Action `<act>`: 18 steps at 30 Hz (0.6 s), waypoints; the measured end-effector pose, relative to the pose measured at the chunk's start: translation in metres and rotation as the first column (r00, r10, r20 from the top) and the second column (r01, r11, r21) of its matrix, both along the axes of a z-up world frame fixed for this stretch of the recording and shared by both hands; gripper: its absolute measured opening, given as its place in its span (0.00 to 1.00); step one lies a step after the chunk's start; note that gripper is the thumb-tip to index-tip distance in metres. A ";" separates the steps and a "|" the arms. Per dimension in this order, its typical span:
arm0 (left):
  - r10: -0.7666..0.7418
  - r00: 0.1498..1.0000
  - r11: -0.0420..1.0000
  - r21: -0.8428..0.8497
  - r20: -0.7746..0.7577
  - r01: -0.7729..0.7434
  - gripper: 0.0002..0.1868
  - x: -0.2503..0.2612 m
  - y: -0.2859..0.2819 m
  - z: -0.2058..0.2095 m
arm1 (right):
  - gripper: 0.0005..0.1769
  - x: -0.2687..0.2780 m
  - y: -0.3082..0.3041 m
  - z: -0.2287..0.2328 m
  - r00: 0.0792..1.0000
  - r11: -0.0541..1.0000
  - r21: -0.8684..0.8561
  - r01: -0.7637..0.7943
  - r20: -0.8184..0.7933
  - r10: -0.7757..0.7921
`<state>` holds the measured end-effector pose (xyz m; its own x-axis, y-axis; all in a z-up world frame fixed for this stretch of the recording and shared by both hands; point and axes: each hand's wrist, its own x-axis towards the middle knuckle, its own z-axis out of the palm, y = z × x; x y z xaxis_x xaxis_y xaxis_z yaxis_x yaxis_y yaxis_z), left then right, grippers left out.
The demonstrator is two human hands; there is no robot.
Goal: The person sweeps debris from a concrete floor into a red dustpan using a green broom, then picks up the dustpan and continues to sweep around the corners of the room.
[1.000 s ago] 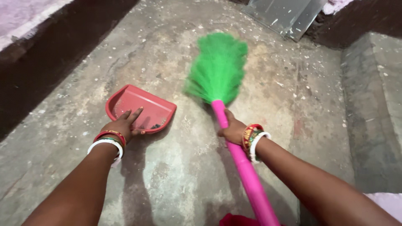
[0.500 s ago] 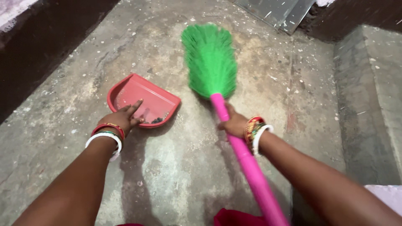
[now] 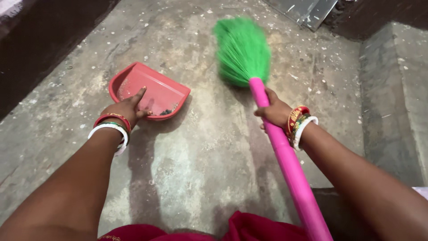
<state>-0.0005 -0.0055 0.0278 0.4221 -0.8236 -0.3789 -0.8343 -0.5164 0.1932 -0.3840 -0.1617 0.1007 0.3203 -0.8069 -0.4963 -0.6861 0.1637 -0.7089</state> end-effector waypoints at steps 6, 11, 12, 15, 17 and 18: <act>0.064 0.997 0.998 -0.006 -0.041 -0.064 0.47 0.021 0.007 -0.016 | 0.60 0.009 0.019 -0.054 0.982 0.994 0.062 -0.091 -0.162 0.100; 0.105 0.994 0.994 0.006 -0.012 -0.105 0.47 0.047 0.004 -0.037 | 0.60 0.047 0.054 -0.043 0.967 0.974 0.087 -0.212 -0.128 0.221; 0.113 0.994 0.994 0.001 -0.007 -0.113 0.47 0.051 0.001 -0.040 | 0.58 0.051 0.055 -0.032 0.977 0.971 0.122 -0.206 -0.037 0.212; 0.142 0.990 0.990 -0.013 -0.008 -0.142 0.47 0.063 0.004 -0.048 | 0.56 0.051 0.044 0.000 0.987 0.983 0.082 -0.162 0.016 0.161; 0.142 0.990 0.990 0.020 -0.008 -0.142 0.46 0.074 0.001 -0.058 | 0.55 0.044 0.032 0.016 0.993 0.989 0.086 -0.121 0.019 0.119; 0.139 0.990 0.988 0.064 -0.009 -0.138 0.46 0.081 0.000 -0.065 | 0.53 0.040 0.024 0.020 0.997 0.992 0.099 -0.075 0.021 0.073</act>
<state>0.0809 -0.0056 -0.0370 0.5252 -0.7318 -0.4344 -0.7513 -0.6384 0.1671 -0.3438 -0.1378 0.1209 0.3865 -0.7273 -0.5672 -0.6867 0.1835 -0.7034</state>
